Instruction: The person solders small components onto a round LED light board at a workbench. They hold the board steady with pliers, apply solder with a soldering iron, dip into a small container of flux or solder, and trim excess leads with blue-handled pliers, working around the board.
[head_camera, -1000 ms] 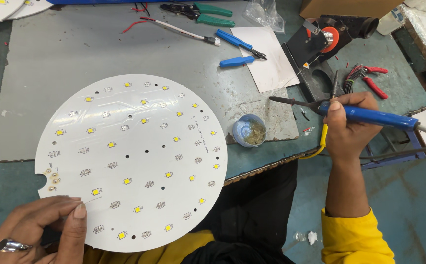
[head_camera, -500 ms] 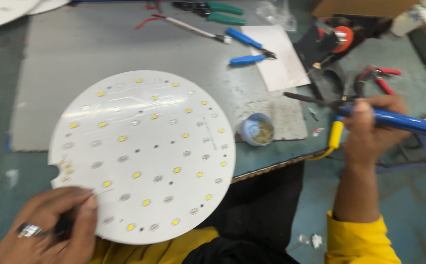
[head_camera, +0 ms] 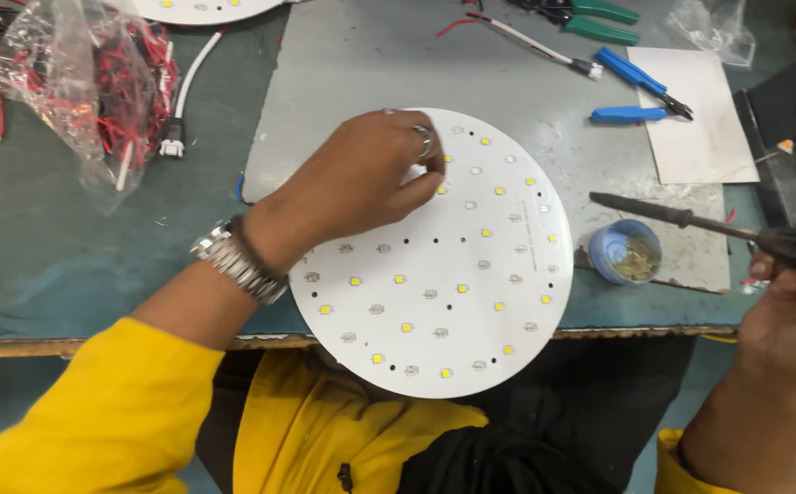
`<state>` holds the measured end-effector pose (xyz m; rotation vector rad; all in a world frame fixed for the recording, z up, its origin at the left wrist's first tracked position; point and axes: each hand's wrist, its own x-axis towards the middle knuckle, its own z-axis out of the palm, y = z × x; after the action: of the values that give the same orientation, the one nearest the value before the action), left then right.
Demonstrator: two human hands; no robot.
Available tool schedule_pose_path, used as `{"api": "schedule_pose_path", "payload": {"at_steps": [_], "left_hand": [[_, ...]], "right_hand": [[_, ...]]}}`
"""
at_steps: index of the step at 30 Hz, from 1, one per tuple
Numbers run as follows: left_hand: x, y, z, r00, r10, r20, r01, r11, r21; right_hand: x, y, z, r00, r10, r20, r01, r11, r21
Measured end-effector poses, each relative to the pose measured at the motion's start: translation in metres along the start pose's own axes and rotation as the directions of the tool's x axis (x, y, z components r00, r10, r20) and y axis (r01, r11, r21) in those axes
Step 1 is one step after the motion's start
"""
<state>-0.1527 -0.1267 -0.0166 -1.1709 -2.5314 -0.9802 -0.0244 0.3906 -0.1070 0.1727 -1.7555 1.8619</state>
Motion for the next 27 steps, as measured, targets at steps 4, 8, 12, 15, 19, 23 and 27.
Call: {"api": "schedule_pose_path", "payload": {"at_steps": [4,8,12,15,19,23,27], "left_hand": [[0.009,-0.013,0.013,0.996,0.081,-0.036,-0.081,0.996,-0.02],[0.001,-0.019,0.028,0.996,0.056,-0.069,-0.06,0.997,-0.053],[-0.002,-0.014,0.04,0.985,0.093,-0.147,-0.085,0.995,0.06],[-0.002,-0.011,0.044,0.973,0.12,-0.196,-0.09,0.984,0.155],[-0.003,-0.009,0.045,0.977,0.155,-0.147,-0.106,0.95,0.292],[-0.005,-0.007,0.046,0.967,0.206,-0.146,-0.145,0.926,0.348],[-0.006,-0.005,0.046,0.973,0.191,-0.129,-0.137,0.93,0.341]], "right_hand": [[-0.007,-0.005,0.028,1.0,0.004,0.015,-0.004,1.0,-0.017],[-0.009,-0.004,0.051,1.0,0.008,0.03,-0.007,0.999,-0.044],[-0.007,-0.007,0.068,0.999,0.005,0.052,-0.001,0.998,-0.062],[-0.005,-0.006,0.079,0.998,0.005,0.065,0.0,0.997,-0.072],[-0.002,-0.007,0.089,0.997,-0.001,0.082,0.008,0.996,-0.084],[0.0,-0.011,0.096,0.995,-0.01,0.095,0.018,0.996,-0.092],[-0.001,-0.016,0.1,0.994,-0.015,0.108,0.026,0.994,-0.106]]}}
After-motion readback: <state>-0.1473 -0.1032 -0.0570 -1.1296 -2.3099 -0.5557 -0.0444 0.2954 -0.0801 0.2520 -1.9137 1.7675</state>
